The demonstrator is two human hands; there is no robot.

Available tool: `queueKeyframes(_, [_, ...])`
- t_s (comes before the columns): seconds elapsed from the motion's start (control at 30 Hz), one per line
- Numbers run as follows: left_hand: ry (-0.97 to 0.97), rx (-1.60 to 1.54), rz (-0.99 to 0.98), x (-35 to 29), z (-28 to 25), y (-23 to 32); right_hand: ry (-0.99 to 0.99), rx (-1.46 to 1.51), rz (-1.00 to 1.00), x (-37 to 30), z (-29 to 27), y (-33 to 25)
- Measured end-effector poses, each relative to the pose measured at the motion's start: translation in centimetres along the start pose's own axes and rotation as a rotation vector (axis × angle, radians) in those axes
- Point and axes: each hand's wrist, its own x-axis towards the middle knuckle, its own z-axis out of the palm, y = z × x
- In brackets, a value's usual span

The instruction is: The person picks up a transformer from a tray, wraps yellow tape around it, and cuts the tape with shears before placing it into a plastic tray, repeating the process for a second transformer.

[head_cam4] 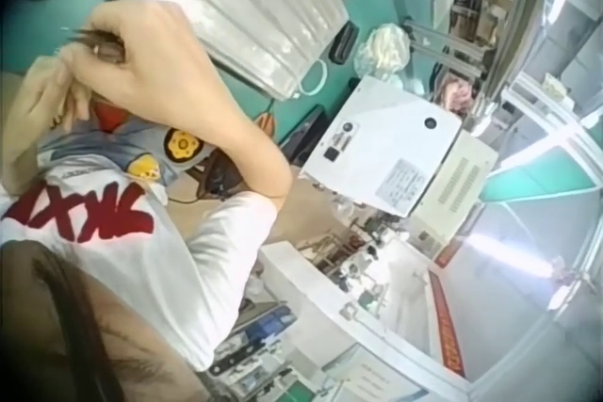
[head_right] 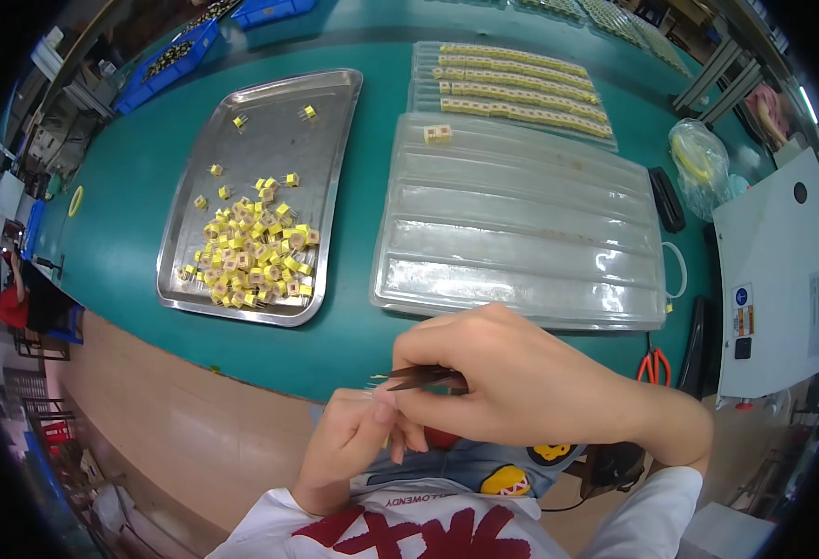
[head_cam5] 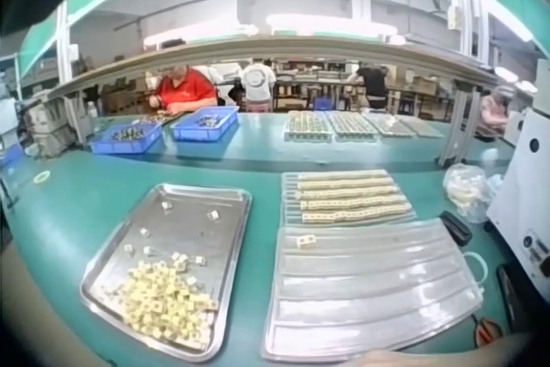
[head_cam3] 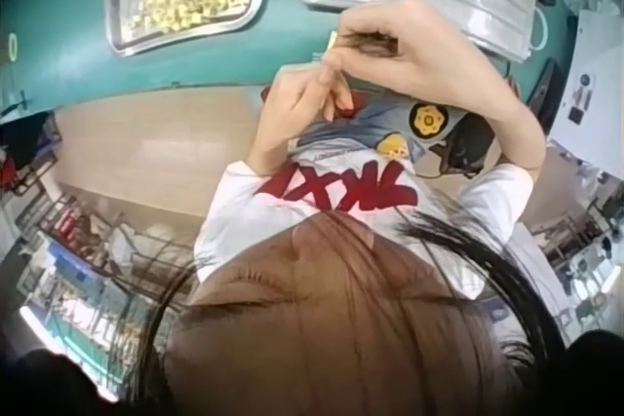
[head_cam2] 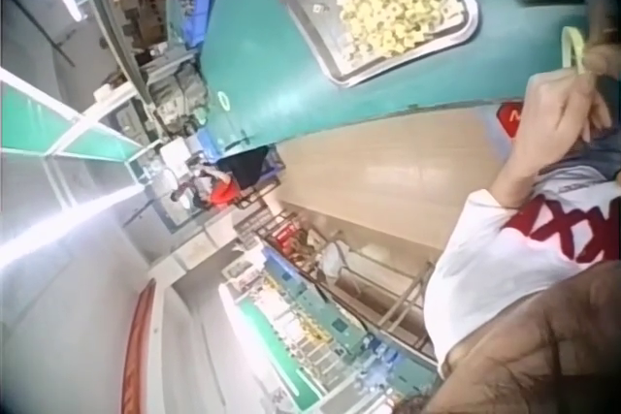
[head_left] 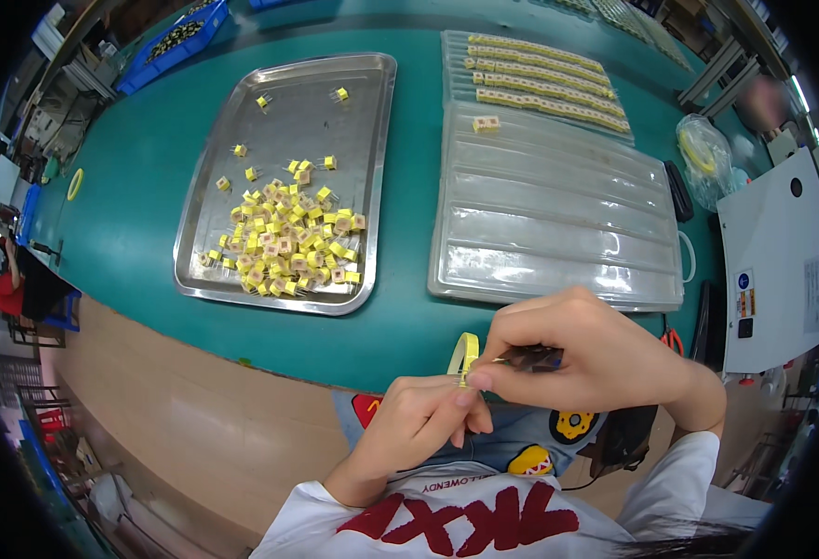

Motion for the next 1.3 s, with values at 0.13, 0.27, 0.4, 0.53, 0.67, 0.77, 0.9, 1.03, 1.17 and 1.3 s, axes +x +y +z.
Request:
queueKeyframes(0.13, [0.012, -0.037, -0.034, 0.1, 0.4, 0.0, 0.091, -0.122, -0.144, -1.6, 0.7, 0.2])
queueKeyframes(0.27, [0.047, 0.112, 0.114, -0.3, 0.0, -0.6, 0.503, -0.734, -0.231, -5.2, 1.9, 0.2])
queueKeyframes(0.4, [0.048, 0.241, 0.201, -2.1, 0.5, -1.4, 1.090, -0.712, -0.145, -9.3, 4.9, 4.8])
queueKeyframes(0.53, [0.069, 0.158, 0.175, -4.1, 2.4, -3.1, 1.207, -0.584, -0.069, -11.9, 10.3, 10.4])
queueKeyframes(0.67, [0.151, 0.112, 0.131, -5.9, 2.8, -3.4, 1.308, -0.681, -0.236, -12.0, 12.3, 10.9])
queueKeyframes(0.77, [0.189, 0.067, 0.176, -5.8, 3.4, -3.4, 1.420, -0.648, -0.397, -11.7, 11.4, 10.9])
queueKeyframes(0.9, [0.207, 0.014, 0.159, -5.7, 3.9, -3.6, 1.481, -0.646, -0.680, -11.3, 9.0, 9.5])
queueKeyframes(1.03, [0.270, -0.036, 0.091, -5.2, 4.6, -2.6, 1.755, -0.612, -0.679, -9.0, 6.0, 7.6])
queueKeyframes(1.17, [0.225, -0.010, 0.172, -4.5, 4.1, -3.0, 1.696, -0.519, -0.402, -6.6, 3.1, 6.9])
queueKeyframes(1.3, [0.254, -0.074, 0.177, -3.8, 4.2, -2.6, 1.497, -0.246, -0.165, -5.6, 4.4, 9.4])
